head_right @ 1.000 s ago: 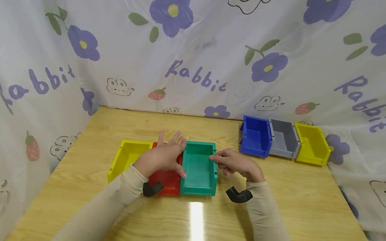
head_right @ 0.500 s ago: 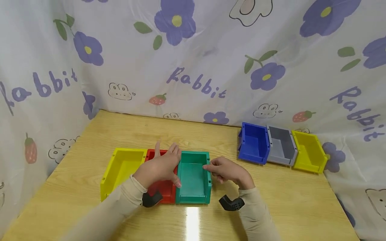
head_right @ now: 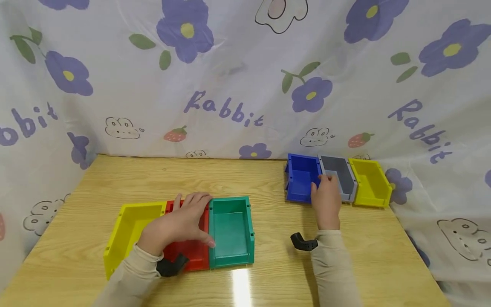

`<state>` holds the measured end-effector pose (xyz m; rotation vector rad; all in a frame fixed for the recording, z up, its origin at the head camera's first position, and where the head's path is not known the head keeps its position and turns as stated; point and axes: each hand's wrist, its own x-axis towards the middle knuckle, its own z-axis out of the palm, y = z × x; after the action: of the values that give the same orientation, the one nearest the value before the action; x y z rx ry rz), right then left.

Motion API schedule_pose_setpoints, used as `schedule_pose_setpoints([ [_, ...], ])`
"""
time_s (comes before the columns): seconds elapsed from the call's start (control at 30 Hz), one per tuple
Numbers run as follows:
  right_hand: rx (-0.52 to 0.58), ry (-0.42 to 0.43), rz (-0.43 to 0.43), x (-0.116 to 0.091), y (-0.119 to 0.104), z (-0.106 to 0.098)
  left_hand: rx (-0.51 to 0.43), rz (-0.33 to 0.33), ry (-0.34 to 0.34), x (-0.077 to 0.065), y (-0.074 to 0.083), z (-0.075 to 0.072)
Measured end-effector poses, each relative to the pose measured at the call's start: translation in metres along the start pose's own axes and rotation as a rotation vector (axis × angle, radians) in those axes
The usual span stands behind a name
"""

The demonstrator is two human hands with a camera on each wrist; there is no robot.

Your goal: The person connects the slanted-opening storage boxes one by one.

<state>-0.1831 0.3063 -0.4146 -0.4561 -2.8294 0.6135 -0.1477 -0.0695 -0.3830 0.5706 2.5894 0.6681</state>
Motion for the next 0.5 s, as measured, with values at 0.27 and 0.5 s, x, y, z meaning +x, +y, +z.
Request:
schedule_pose_setpoints([
  [0.27, -0.114, -0.095, 0.009, -0.003, 0.004, -0.002, -0.024, -0.027, 0.016, -0.003, -0.013, -0.007],
  [0.5, 0.009, -0.502, -0.157, -0.010, -0.003, -0.030, -0.032, -0.023, 0.008, -0.007, -0.015, -0.010],
])
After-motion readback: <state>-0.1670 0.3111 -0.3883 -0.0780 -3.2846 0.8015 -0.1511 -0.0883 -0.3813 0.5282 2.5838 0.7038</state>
